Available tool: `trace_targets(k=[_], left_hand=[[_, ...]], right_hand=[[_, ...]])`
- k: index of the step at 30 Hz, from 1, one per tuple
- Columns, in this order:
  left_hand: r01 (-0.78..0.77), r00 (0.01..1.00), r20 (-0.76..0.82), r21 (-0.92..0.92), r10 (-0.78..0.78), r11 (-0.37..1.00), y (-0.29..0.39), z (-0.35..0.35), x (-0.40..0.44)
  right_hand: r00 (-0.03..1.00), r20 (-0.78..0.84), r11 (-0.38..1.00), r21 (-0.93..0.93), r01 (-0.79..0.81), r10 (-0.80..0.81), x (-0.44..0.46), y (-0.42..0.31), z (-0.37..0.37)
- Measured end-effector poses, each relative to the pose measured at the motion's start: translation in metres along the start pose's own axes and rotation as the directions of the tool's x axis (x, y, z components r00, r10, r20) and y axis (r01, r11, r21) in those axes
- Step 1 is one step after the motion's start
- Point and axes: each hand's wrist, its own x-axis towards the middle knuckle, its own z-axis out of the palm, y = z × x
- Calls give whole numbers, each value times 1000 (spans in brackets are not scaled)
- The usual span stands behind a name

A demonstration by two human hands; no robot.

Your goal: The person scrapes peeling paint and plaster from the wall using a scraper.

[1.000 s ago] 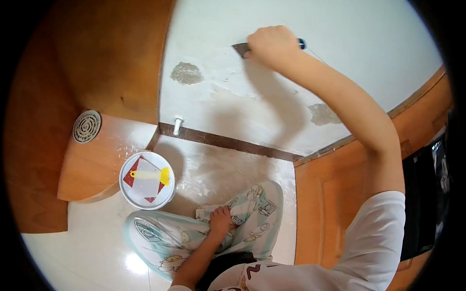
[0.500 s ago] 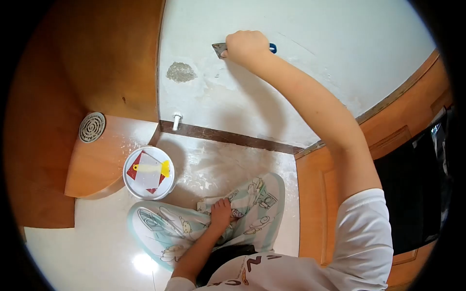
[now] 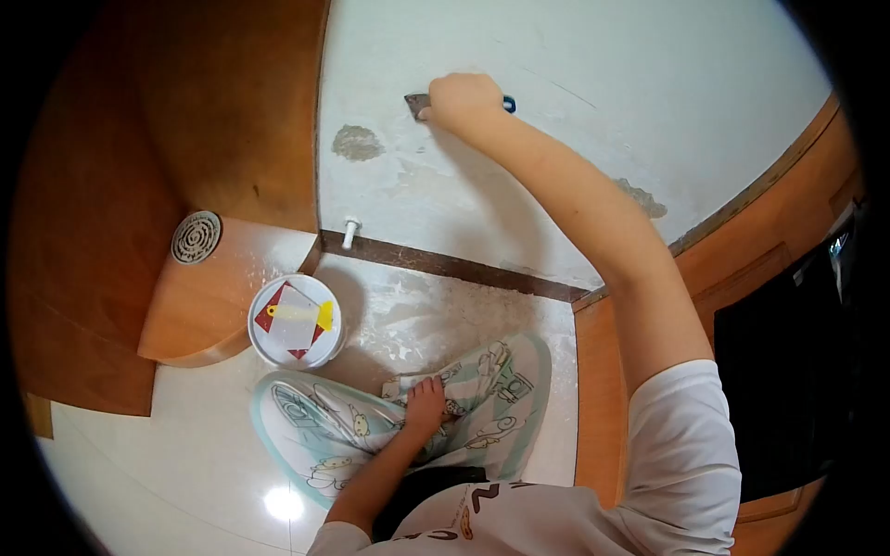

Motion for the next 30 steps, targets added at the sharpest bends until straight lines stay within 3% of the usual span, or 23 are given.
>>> trace_targets(k=[4,7,10,13,16,22,25,28,30], left_hand=[[-29,992,-119,13,31,999,-2,5,-2],[-31,995,-91,-16,29,999,-2,-2,-3],[-19,999,-44,-23,18,1000,-4,-1,-1],[-5,998,-61,-95,-1,996,-2,-8,-2],[-10,983,-184,8,11,1000,-7,15,4],[-25,990,-141,-85,13,996,-4,-6,-2],[-27,984,-180,-46,18,999,-6,3,-1],[-50,989,-142,-66,40,997,-6,-4,-3],[-57,969,-240,-5,54,998,-9,5,-2]], right_hand=[[997,-69,999,27,19,-17,-2,-3,2],[992,22,963,-238,128,-126,9,-17,-8],[984,-34,953,-256,159,-173,17,-17,-4],[989,-23,978,-153,140,-145,14,-22,-2],[993,-57,989,-113,94,-101,12,-29,8],[985,24,960,-222,172,-171,18,-33,6],[975,47,941,-253,224,-219,21,-39,5],[985,35,976,-135,172,-169,16,-51,17],[985,39,979,-106,174,-171,16,-58,21]])
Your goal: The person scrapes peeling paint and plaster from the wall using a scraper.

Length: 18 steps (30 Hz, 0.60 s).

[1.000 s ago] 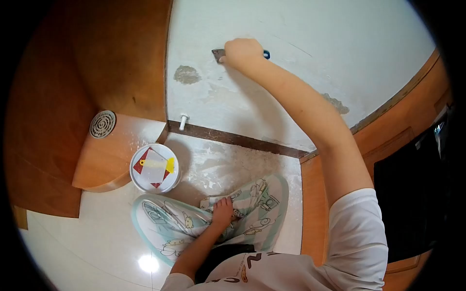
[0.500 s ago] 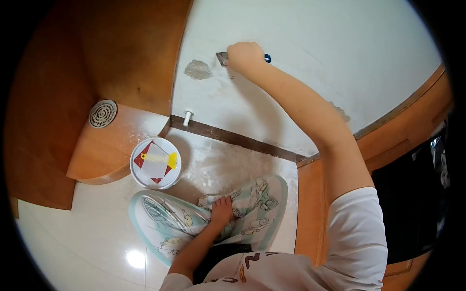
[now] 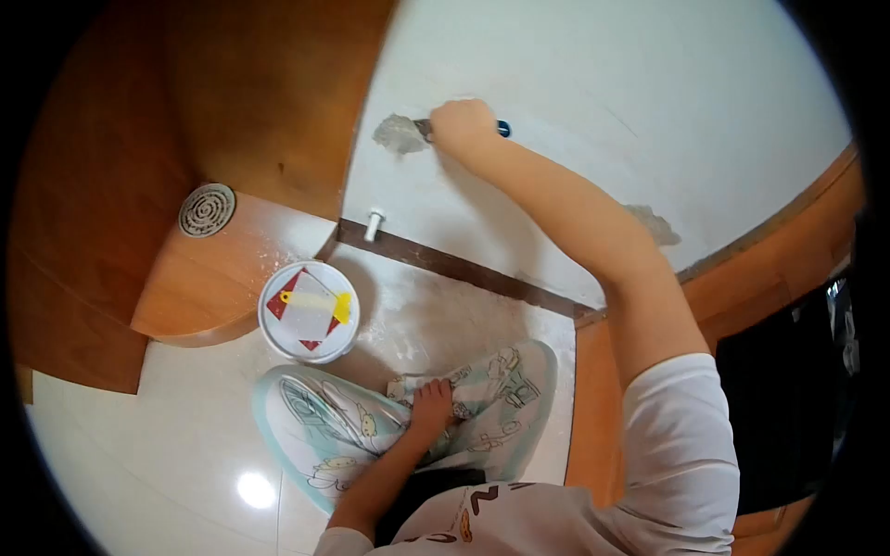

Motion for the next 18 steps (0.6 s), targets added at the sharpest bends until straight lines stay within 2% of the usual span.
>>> trace_targets(k=[1,2,7,11,14,17,18], left_hand=[[-5,999,-44,25,6,1000,0,5,-1],[13,1000,-28,-8,-13,1000,3,10,-3],[49,996,74,-119,-40,992,1,-9,3],[29,999,-23,-51,-31,998,1,1,2],[48,998,41,-37,-47,998,0,12,0],[82,987,141,-65,-73,994,-1,10,1],[85,986,147,-76,-73,994,-1,8,2]], right_hand=[[1000,9,1000,16,6,-6,1,-4,0],[998,37,998,-36,47,-45,1,-2,-1],[1000,8,996,-81,27,-27,-10,28,-27],[1000,-16,993,-114,11,-13,-14,24,-14],[1000,30,994,-111,8,-5,-14,24,-15],[990,104,965,-235,116,-93,-17,26,-9],[994,93,970,-227,83,-63,-17,25,-7]])
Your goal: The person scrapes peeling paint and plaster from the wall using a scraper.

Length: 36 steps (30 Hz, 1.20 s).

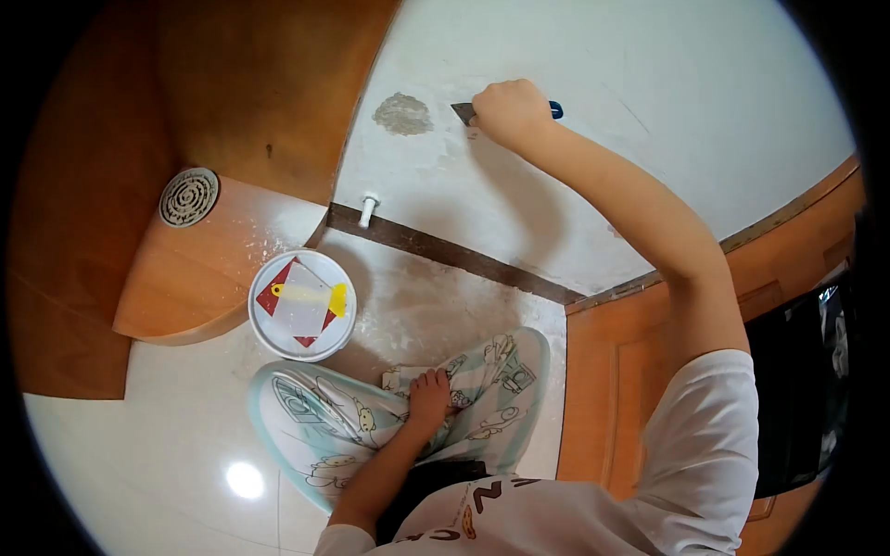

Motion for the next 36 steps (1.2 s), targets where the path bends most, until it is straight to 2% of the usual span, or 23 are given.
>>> trace_targets(k=[2,4,8,11,14,17,20,23,26,29,31,34,36], left_hand=[[-2,1000,-31,1,2,1000,1,-6,2],[-27,996,-86,29,29,999,5,-12,-3],[-32,998,-47,31,34,999,3,-1,0],[-40,999,5,35,40,999,4,-11,-4],[-33,999,10,9,33,999,6,-14,-2],[-47,999,-5,26,47,999,3,-7,-2],[-67,997,-31,29,67,997,2,-10,6],[-54,999,8,0,54,999,1,-16,0],[-15,996,85,-57,19,998,6,-22,1],[6,992,124,-47,0,999,0,-20,3],[-1,993,117,-22,4,1000,3,-14,2],[-33,999,-32,-3,33,999,1,-7,2],[-40,996,-74,13,41,999,0,-6,2]], right_hand=[[998,-8,998,21,-58,59,1,-3,4],[992,-17,982,144,-125,129,-3,-7,8],[929,0,858,383,-341,369,-13,-24,27],[914,23,800,476,-366,405,-15,-28,33],[951,11,865,413,-286,309,-15,-23,28],[969,-159,915,388,-114,188,-11,-13,37],[981,-163,978,192,-78,110,12,-21,34],[980,-145,946,312,-87,138,3,-21,31],[952,-126,847,500,-181,279,-10,-28,40],[928,-187,857,474,-203,323,-19,-17,17],[943,-150,897,382,-222,297,-16,0,-3],[965,-141,953,245,-180,219,-3,1,-6],[975,-141,971,192,-145,174,8,-2,-9]])
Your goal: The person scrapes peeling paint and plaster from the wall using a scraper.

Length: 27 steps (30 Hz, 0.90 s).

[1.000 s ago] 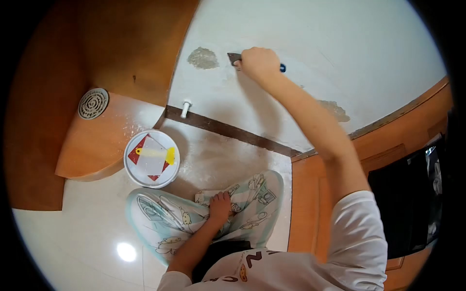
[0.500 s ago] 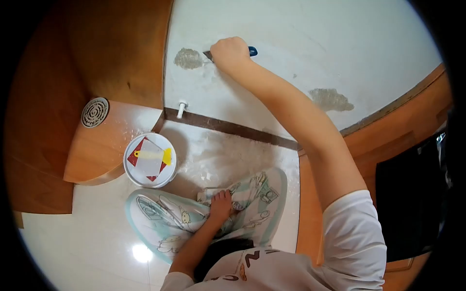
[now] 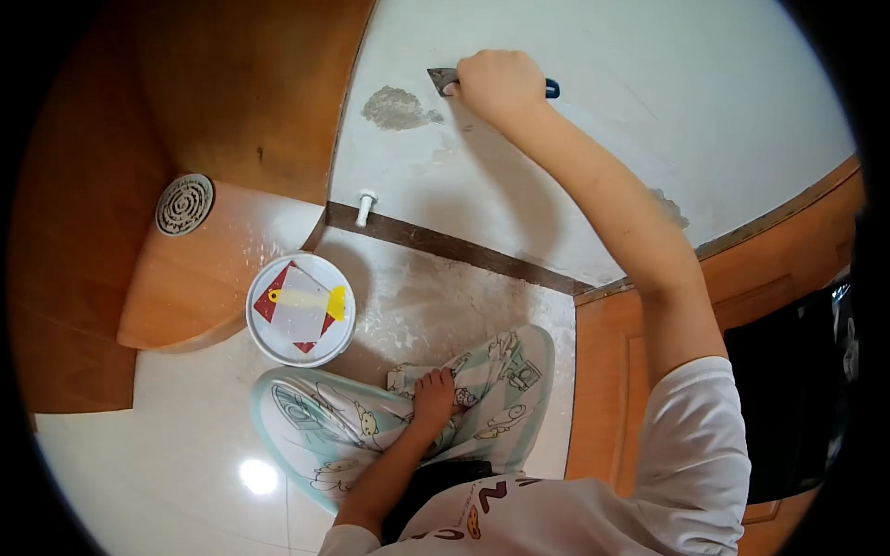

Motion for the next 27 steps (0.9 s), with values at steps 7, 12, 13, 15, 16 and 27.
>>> trace_targets(k=[7,12,13,15,16,27], left_hand=[[52,980,193,-13,-48,999,-3,13,3],[24,994,-104,11,-23,1000,1,7,-2],[38,990,-136,34,-33,999,2,9,3],[41,990,-132,-2,-41,999,4,4,3],[40,991,-125,-16,-42,999,5,2,2],[39,997,60,-20,-38,999,2,-1,0]], right_hand=[[997,9,995,64,76,-77,11,-43,33],[999,-4,999,40,34,-34,-7,-20,3],[1000,-23,1000,27,3,-2,-11,-11,-7],[999,-1,999,9,-35,35,-8,0,-11],[998,12,998,4,-59,59,-7,2,-10],[992,128,989,146,-18,0,-34,-19,10]])
